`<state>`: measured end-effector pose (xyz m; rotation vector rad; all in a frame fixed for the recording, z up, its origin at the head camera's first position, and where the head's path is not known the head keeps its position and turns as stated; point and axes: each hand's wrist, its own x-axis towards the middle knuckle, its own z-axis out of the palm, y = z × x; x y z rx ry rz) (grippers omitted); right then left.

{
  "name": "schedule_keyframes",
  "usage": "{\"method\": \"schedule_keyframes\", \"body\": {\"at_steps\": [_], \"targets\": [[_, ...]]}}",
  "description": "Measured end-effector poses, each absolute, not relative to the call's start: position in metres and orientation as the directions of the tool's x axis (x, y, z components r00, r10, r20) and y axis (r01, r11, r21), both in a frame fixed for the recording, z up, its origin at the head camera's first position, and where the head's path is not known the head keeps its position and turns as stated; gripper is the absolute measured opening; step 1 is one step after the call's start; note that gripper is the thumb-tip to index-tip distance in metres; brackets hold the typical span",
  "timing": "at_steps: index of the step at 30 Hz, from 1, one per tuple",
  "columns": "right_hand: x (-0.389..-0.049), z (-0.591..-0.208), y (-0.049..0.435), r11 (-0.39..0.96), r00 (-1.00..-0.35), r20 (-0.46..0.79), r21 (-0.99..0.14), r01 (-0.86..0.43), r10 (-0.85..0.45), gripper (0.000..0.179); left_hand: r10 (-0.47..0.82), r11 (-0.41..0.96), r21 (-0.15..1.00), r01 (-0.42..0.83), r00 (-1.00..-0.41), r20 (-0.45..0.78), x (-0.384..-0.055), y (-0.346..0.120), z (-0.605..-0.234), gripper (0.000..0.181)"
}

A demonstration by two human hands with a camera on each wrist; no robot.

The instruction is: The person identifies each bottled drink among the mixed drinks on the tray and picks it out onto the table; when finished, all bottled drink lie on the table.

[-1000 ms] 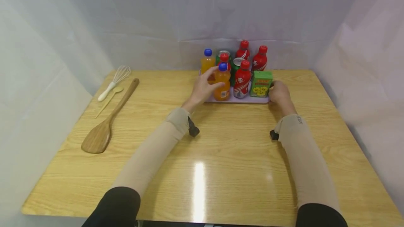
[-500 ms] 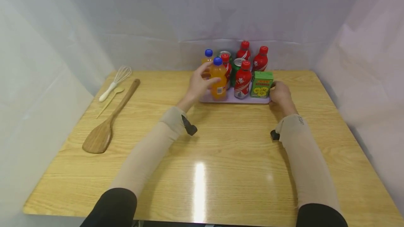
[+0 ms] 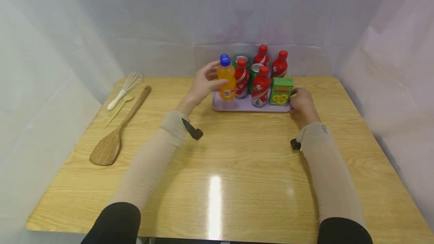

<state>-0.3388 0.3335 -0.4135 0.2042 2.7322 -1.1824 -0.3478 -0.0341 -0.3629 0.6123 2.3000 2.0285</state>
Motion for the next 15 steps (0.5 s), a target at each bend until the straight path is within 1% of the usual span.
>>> {"method": "schedule_keyframes", "body": {"at_steps": [5, 10, 15], "targets": [[-0.339, -0.413, 0.332, 0.662, -0.975, -0.212, -0.721, 0.206, 0.073, 0.058, 0.341, 0.044, 0.971, 0.233, -0.917, 0.205, -0.355, -0.050, -0.356, 0.066], [-0.339, -0.414, 0.333, 0.678, -0.974, -0.214, -0.706, 0.204, 0.071, 0.057, 0.388, 0.026, 0.984, 0.179, -0.909, 0.155, -0.364, -0.067, -0.349, 0.067], [-0.339, -0.414, 0.333, 0.673, -0.971, -0.225, -0.707, 0.216, 0.076, 0.057, 0.396, 0.025, 0.988, 0.154, -0.909, 0.131, -0.371, -0.088, -0.342, 0.067]]}}
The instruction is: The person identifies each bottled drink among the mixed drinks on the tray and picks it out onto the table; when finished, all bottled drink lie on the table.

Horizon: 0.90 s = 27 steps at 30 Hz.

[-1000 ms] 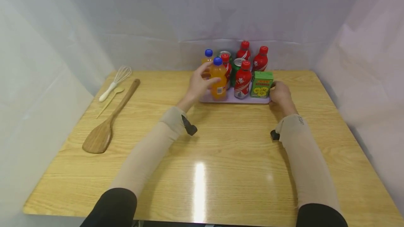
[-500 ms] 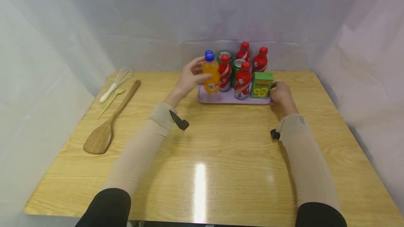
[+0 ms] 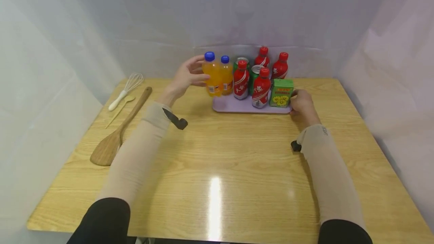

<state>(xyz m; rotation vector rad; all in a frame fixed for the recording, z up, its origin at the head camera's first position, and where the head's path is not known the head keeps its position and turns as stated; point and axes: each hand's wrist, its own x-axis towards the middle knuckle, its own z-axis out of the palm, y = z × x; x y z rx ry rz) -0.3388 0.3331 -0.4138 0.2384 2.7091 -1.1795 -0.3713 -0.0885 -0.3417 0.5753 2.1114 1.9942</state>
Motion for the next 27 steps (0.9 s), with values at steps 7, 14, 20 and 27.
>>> {"method": "schedule_keyframes", "body": {"at_steps": [7, 14, 20, 27], "targets": [[-0.338, -0.413, 0.333, 0.658, -0.971, -0.226, -0.720, 0.221, 0.079, 0.059, 0.369, 0.033, 0.986, 0.163, -0.919, 0.140, -0.381, -0.116, -0.336, 0.065], [-0.339, -0.414, 0.336, 0.671, -0.968, -0.239, -0.705, 0.230, 0.081, 0.053, 0.269, 0.055, 0.984, 0.169, -0.952, 0.149, -0.392, -0.134, -0.340, 0.065], [-0.338, -0.413, 0.335, 0.648, -0.962, -0.261, -0.721, 0.247, 0.078, 0.055, 0.126, 0.063, 0.985, 0.160, -0.980, 0.152, -0.399, -0.148, -0.349, 0.066], [-0.337, -0.414, 0.335, 0.636, -0.963, -0.257, -0.731, 0.246, 0.077, 0.054, -0.035, 0.138, 0.978, 0.158, -0.986, 0.165, -0.412, -0.162, -0.358, 0.069]]}}
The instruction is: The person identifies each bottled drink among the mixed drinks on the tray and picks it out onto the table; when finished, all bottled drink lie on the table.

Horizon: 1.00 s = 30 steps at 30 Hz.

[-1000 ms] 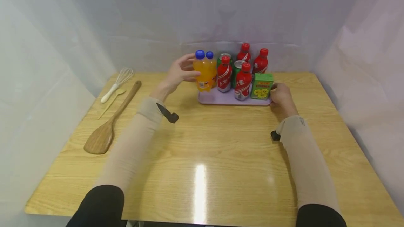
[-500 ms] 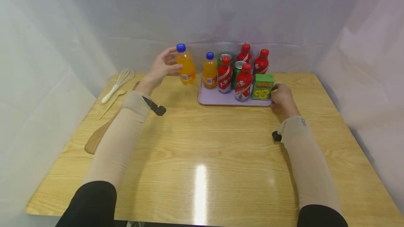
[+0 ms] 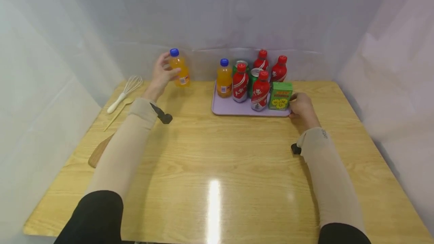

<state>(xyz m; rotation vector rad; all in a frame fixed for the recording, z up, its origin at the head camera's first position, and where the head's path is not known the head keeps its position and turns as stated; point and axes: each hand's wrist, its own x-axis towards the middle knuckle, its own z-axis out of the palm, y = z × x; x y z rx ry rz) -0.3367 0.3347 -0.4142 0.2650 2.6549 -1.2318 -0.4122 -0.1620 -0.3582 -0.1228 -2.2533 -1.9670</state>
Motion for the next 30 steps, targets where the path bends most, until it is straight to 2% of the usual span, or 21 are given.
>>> {"method": "schedule_keyframes", "body": {"at_steps": [12, 24, 30], "targets": [[-0.335, -0.409, 0.333, 0.700, -0.969, -0.244, -0.685, 0.204, 0.044, 0.053, -0.138, 0.220, 0.972, 0.087, -0.983, 0.119, -0.425, -0.169, -0.373, 0.069], [-0.334, -0.410, 0.331, 0.736, -0.968, -0.248, -0.648, 0.196, 0.040, 0.054, -0.170, 0.262, 0.964, 0.049, -0.981, 0.096, -0.427, -0.173, -0.387, 0.070], [-0.335, -0.410, 0.332, 0.706, -0.963, -0.267, -0.675, 0.213, 0.035, 0.055, -0.179, 0.283, 0.958, 0.038, -0.979, 0.092, -0.433, -0.177, -0.386, 0.070]]}}
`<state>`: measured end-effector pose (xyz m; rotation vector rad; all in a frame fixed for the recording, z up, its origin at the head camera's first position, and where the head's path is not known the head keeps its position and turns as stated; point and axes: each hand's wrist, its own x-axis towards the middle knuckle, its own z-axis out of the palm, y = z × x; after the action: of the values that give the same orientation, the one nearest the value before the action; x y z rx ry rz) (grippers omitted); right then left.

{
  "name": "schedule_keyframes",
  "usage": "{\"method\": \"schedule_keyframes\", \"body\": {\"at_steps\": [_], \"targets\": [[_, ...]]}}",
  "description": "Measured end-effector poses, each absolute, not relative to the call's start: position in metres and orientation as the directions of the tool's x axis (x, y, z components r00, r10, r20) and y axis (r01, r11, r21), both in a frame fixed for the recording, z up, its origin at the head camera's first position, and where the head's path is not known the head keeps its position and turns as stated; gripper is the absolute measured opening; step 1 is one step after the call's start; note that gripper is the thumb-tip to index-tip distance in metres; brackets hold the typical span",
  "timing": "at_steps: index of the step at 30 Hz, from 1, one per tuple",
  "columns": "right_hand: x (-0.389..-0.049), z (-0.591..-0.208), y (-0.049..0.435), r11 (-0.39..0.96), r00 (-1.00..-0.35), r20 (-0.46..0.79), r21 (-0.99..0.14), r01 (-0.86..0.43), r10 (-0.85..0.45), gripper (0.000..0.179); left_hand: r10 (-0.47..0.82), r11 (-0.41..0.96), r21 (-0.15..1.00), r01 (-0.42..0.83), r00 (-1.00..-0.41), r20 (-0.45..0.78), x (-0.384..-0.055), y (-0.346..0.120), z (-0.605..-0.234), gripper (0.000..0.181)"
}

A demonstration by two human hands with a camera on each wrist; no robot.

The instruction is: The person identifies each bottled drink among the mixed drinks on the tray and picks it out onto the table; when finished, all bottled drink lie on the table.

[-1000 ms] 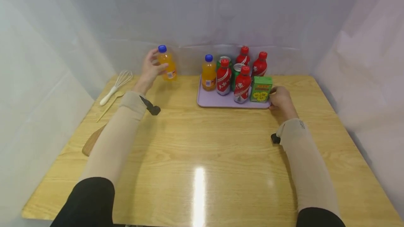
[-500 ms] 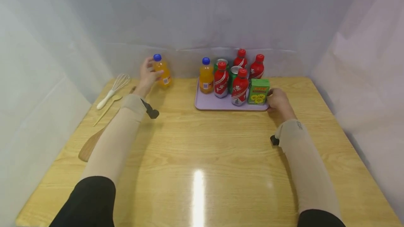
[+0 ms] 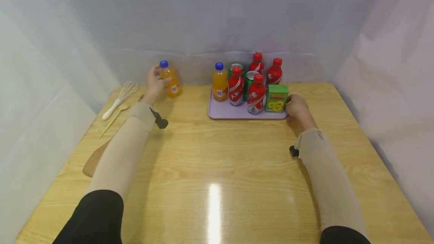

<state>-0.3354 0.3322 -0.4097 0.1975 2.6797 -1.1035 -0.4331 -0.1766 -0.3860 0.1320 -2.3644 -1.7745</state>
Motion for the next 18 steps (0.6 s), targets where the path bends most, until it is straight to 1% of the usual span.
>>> {"method": "schedule_keyframes", "body": {"at_steps": [4, 6, 8, 11, 13, 16, 18], "targets": [[-0.335, -0.410, 0.331, 0.704, -0.965, -0.260, -0.679, 0.207, 0.033, 0.054, -0.166, 0.335, 0.942, 0.037, -0.981, 0.098, -0.433, -0.177, -0.384, 0.071], [-0.335, -0.410, 0.330, 0.704, -0.965, -0.261, -0.679, 0.206, 0.031, 0.054, -0.153, 0.377, 0.925, 0.048, -0.982, 0.113, -0.432, -0.178, -0.383, 0.071], [-0.335, -0.409, 0.330, 0.705, -0.963, -0.268, -0.678, 0.209, 0.028, 0.055, -0.147, 0.448, 0.892, 0.058, -0.980, 0.137, -0.429, -0.179, -0.380, 0.071], [-0.335, -0.408, 0.331, 0.697, -0.958, -0.287, -0.681, 0.222, 0.025, 0.058, -0.154, 0.561, 0.823, 0.096, -0.964, 0.217, -0.426, -0.179, -0.373, 0.070], [-0.335, -0.407, 0.331, 0.693, -0.957, -0.290, -0.685, 0.228, 0.028, 0.059, -0.151, 0.617, 0.773, 0.148, -0.942, 0.300, -0.425, -0.175, -0.365, 0.070], [-0.335, -0.408, 0.331, 0.689, -0.956, -0.290, -0.687, 0.233, 0.034, 0.058, -0.115, 0.630, 0.733, 0.256, -0.903, 0.414, -0.425, -0.164, -0.354, 0.069], [-0.335, -0.409, 0.330, 0.684, -0.956, -0.291, -0.691, 0.235, 0.034, 0.057, -0.075, 0.609, 0.722, 0.327, -0.883, 0.463, -0.424, -0.154, -0.349, 0.069]]}}
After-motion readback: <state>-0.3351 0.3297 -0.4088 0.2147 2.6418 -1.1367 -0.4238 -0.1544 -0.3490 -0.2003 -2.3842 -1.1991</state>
